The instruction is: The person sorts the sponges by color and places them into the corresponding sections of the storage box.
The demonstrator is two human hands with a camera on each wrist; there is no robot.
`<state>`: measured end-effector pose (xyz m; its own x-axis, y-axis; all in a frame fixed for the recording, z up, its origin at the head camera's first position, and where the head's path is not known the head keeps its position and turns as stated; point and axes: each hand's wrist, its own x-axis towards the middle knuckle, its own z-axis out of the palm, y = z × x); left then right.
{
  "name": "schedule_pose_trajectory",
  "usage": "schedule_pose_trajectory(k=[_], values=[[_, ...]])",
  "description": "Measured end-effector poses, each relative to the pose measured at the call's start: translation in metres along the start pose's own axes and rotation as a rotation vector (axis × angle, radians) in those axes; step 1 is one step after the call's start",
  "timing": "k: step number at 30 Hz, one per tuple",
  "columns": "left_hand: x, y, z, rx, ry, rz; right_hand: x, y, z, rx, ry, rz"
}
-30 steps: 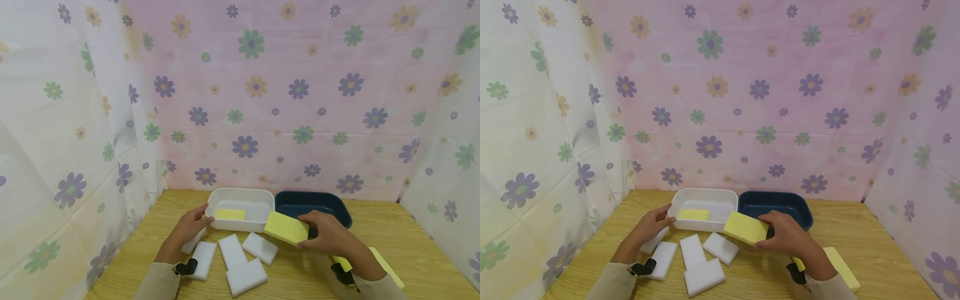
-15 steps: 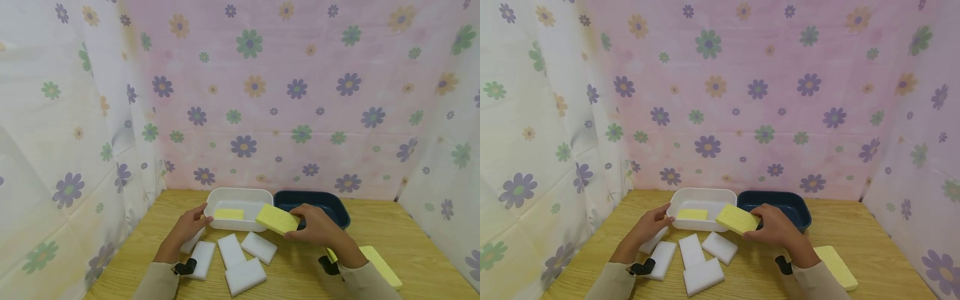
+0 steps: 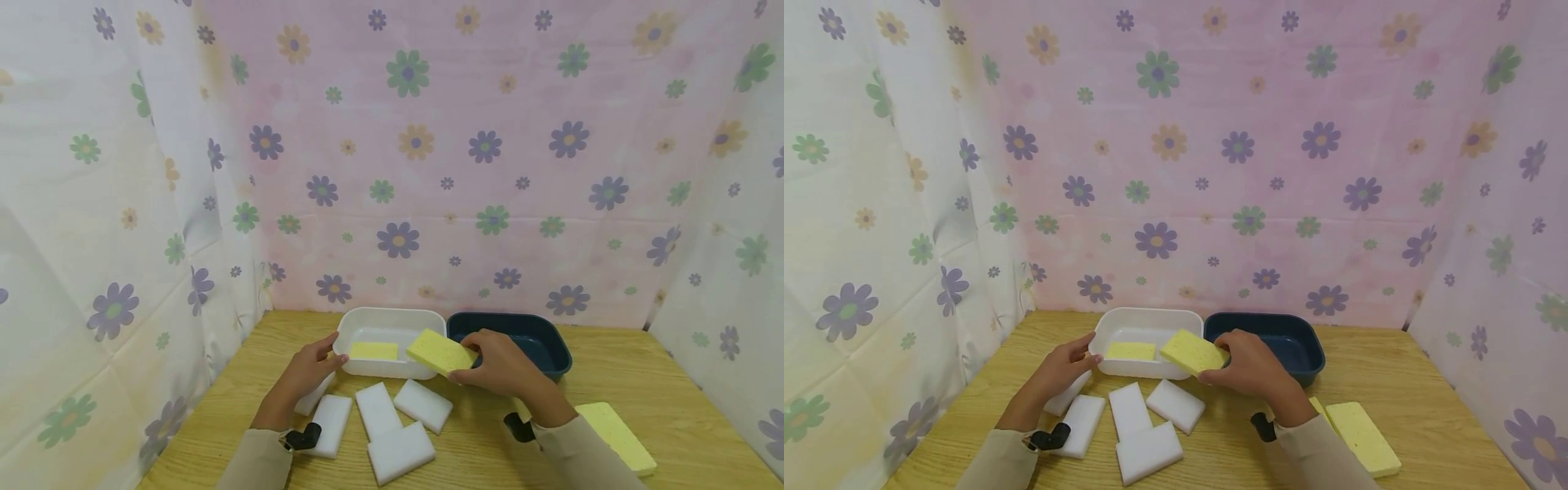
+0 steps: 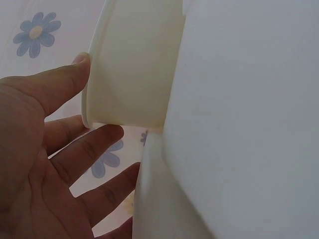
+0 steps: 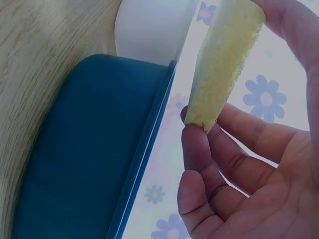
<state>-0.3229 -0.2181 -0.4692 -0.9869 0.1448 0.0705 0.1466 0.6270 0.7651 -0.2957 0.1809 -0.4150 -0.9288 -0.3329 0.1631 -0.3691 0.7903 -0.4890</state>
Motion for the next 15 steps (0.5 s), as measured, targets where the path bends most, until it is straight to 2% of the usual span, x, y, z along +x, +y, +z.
schedule_pose_trajectory(k=[15], values=[[0.001,-0.003,0.001,-0.018,-0.015,-0.020,0.024,-0.022,0.015,-0.114,0.043,0.048]])
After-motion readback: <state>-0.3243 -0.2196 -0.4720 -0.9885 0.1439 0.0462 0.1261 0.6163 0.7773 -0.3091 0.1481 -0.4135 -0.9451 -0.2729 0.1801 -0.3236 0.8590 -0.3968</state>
